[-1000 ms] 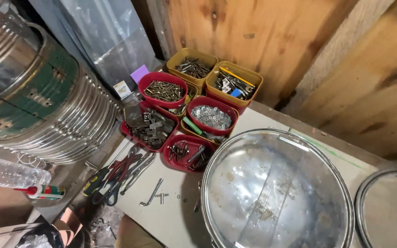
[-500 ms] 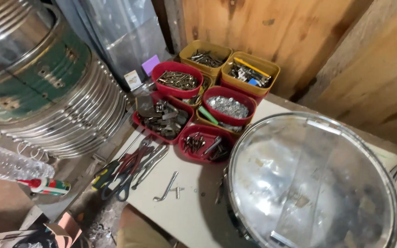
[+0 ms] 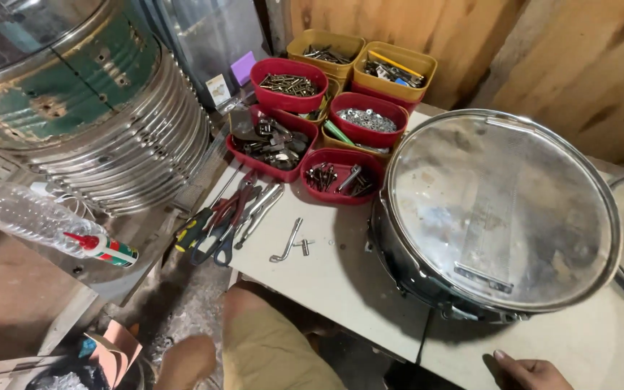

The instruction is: Fitting a drum head and metal rim onto a snare drum shell and manually inserting tension rods into the lugs.

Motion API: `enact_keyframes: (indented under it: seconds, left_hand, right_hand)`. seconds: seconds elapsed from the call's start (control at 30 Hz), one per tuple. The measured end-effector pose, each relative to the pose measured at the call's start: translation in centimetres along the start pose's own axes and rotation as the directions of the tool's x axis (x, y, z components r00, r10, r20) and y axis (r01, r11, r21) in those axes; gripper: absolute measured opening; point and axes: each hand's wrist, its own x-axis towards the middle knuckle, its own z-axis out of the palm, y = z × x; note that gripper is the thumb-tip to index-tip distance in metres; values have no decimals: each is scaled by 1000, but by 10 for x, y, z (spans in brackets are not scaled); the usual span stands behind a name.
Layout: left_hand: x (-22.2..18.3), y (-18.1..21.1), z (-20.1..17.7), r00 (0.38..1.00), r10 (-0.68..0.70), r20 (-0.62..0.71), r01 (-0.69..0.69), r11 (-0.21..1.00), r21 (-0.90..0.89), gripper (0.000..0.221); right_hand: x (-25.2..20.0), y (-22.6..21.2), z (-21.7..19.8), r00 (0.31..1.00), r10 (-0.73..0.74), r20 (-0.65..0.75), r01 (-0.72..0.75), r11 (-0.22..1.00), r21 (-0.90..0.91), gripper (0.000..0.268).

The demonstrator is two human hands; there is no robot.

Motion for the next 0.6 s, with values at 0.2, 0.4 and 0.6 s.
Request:
enact_keyframes:
  seconds: [0.2, 0.4, 0.6]
  left_hand:
    - [-44, 93, -68, 820, 293, -491, -354, 935, -33, 17]
    - [-16, 194, -100, 300, 468, -832, -703, 697, 139, 17]
    - [-14, 223, -134, 500, 477, -723, -657, 753, 42, 22]
  right_hand:
    - [-88, -41, 12, 989, 28, 144, -80, 926, 369, 49]
    - [-87, -30, 10, 994, -29, 102, -6, 945, 328, 42]
    - [-71, -21, 12, 996, -52, 73, 25, 945, 325, 44]
